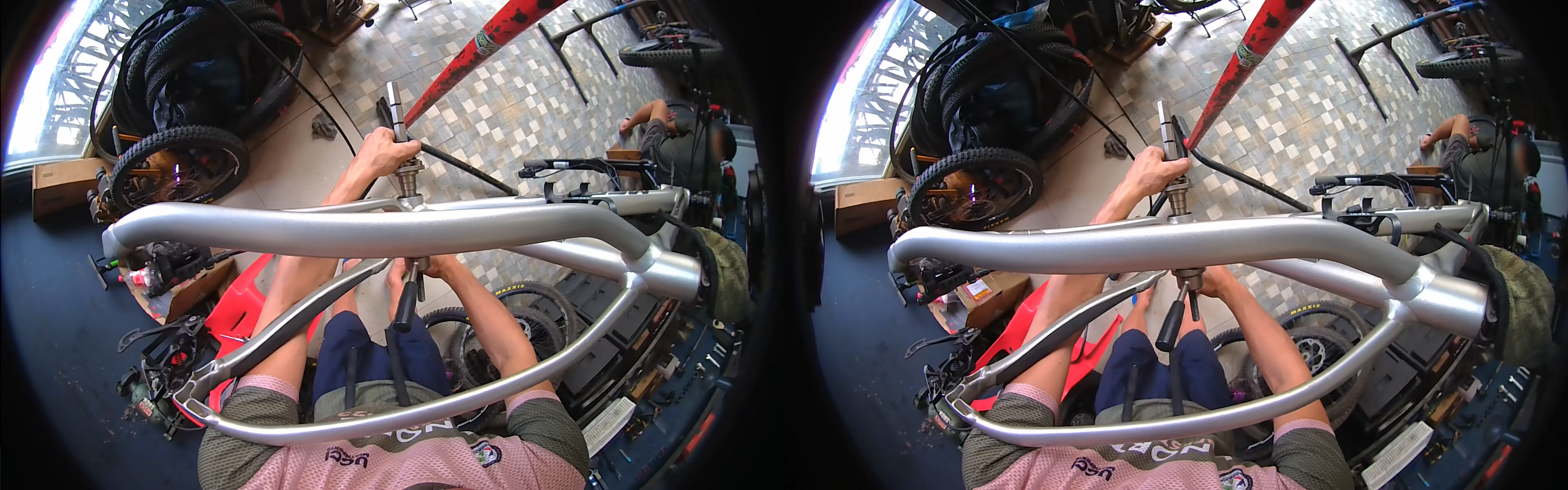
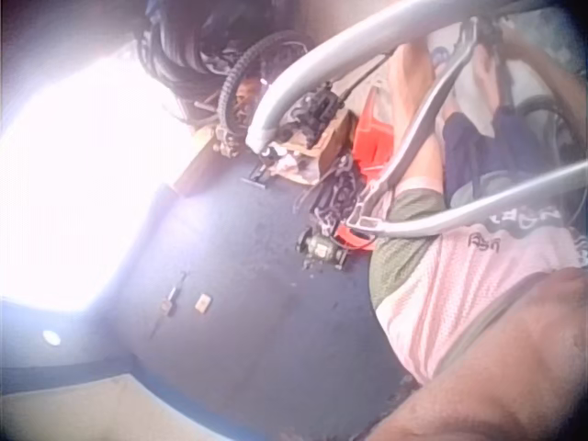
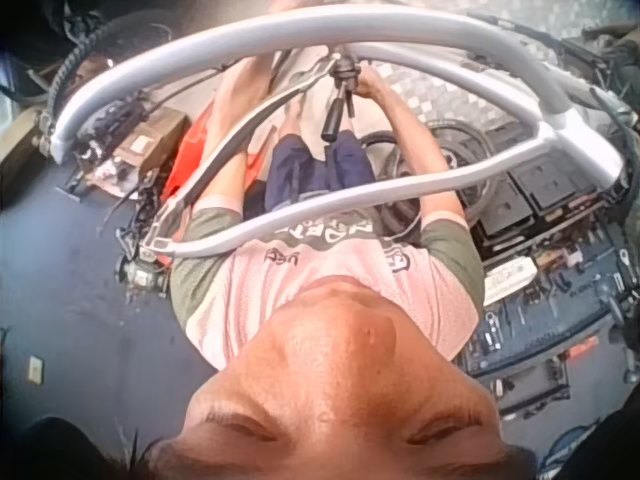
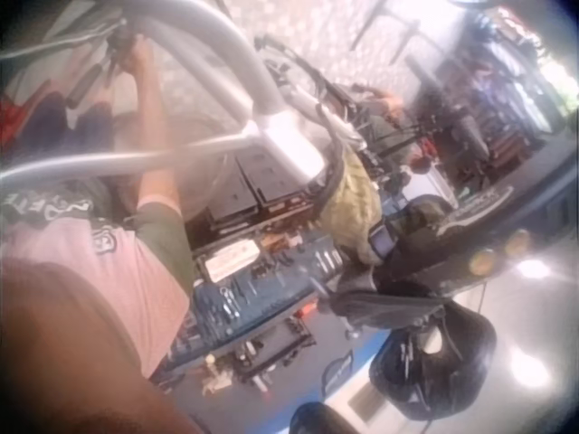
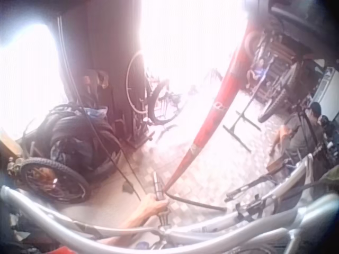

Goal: The person assembles a bicycle by installing the bottom bracket, attaching the crankset, and fitting pedals. They use a wrench and a rag to clean and secure components, then walk outside with the crankset and pedals.

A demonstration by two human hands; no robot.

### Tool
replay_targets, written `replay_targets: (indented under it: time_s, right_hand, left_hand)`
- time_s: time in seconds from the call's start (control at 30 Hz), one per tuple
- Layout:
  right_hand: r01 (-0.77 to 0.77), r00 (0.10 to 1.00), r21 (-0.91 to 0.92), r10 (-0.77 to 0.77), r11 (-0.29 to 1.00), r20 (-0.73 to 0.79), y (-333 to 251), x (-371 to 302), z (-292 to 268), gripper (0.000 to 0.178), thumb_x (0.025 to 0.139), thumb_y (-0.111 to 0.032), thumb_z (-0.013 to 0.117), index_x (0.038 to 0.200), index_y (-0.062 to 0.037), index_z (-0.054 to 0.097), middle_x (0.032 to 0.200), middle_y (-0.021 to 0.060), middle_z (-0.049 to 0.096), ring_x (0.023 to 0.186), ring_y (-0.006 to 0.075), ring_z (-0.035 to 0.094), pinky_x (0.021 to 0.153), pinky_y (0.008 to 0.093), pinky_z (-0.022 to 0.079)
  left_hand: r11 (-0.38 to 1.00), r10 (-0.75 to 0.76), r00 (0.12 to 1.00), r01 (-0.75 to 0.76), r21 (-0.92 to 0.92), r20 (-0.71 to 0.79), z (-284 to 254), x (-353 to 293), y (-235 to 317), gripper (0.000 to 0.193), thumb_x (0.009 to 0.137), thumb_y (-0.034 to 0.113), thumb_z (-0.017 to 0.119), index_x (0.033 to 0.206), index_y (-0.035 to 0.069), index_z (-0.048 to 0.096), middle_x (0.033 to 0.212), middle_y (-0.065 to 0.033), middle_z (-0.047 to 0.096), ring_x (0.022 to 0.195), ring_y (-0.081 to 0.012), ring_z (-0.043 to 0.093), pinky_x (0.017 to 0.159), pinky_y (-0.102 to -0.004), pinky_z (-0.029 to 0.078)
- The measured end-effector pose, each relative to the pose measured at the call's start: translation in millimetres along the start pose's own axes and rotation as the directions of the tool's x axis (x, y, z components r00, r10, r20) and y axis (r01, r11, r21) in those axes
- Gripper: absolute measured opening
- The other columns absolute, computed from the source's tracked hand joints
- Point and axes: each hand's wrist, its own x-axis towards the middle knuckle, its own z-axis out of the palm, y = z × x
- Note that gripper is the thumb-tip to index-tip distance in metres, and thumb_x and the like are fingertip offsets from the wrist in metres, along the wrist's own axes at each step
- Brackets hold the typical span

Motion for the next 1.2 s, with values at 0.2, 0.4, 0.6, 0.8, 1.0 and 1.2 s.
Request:
replay_targets:
  time_s: [0.2,0.4,0.6,0.8,1.0,1.2]
  right_hand:
    - [-0.091,0.995,0.016,0.090,0.996,0.037,-5.3,-0.6,-3.3,0.020,0.085,-0.027,0.072,0.096,-0.0110,0.071,0.090,0.0097,0.072,0.088,0.0285,0.068,0.076,0.0416,0.053]
    - [0.023,0.992,-0.207,-0.048,0.978,-0.118,3.2,-8.7,-1.9,0.029,0.084,-0.031,0.074,0.106,-0.0126,0.073,0.109,0.0142,0.074,0.108,0.0358,0.068,0.092,0.0459,0.054]
    - [-0.399,0.909,-0.539,0.396,0.742,-0.127,-3.0,-44.8,-32.8,0.039,0.087,-0.034,0.072,0.114,-0.0057,0.069,0.098,0.0189,0.075,0.091,0.0400,0.073,0.080,0.0500,0.058]
    - [-0.184,0.981,-0.425,0.191,0.887,-0.027,-204.3,-100.8,-75.9,0.052,0.088,-0.041,0.077,0.122,-0.0041,0.065,0.094,0.0194,0.073,0.086,0.0387,0.072,0.079,0.0478,0.056]
    - [0.109,0.920,-0.217,-0.181,0.970,-0.347,-181.1,-123.8,-42.9,0.035,0.081,-0.024,0.085,0.107,-0.0035,0.074,0.091,0.0132,0.073,0.085,0.0345,0.070,0.078,0.0424,0.055]
    - [-0.162,0.856,-0.335,-0.036,0.928,-0.515,-152.8,-110.1,-43.4,0.051,0.086,-0.043,0.077,0.118,-0.0037,0.074,0.116,0.0172,0.070,0.119,0.0371,0.061,0.104,0.0460,0.046]
  left_hand:
    - [1.000,-0.011,1.000,0.011,0.000,-0.018,1.7,1.7,-0.2,0.050,0.075,0.046,0.075,0.072,-0.003,0.070,0.070,-0.0149,0.069,0.068,-0.0247,0.068,0.068,-0.0405,0.054]
    - [0.999,-0.035,0.999,0.036,0.038,-0.023,1.6,2.4,1.4,0.049,0.074,0.046,0.074,0.068,-0.003,0.068,0.068,-0.0150,0.067,0.066,-0.0246,0.066,0.066,-0.0409,0.053]
    - [0.998,-0.041,0.999,0.041,0.039,0.004,0.0,7.7,-0.2,0.052,0.074,0.049,0.074,0.070,-0.003,0.069,0.069,-0.0138,0.068,0.067,-0.0248,0.068,0.068,-0.0406,0.054]
    - [0.999,-0.046,0.999,0.046,-0.023,-0.006,2.4,7.9,-10.2,0.064,0.075,0.064,0.079,0.076,0.000,0.075,0.069,-0.0103,0.068,0.066,-0.0221,0.067,0.066,-0.0380,0.053]
    - [0.990,-0.052,0.997,0.046,-0.132,-0.048,1.4,0.1,-12.8,0.073,0.074,0.070,0.081,0.081,-0.002,0.073,0.071,-0.0087,0.068,0.065,-0.0161,0.065,0.061,-0.0341,0.051]
    - [0.979,-0.055,0.997,0.041,-0.201,-0.062,-12.9,-13.2,-10.3,0.063,0.081,0.056,0.084,0.098,-0.005,0.072,0.076,-0.0090,0.070,0.061,-0.0134,0.066,0.052,-0.0276,0.051]
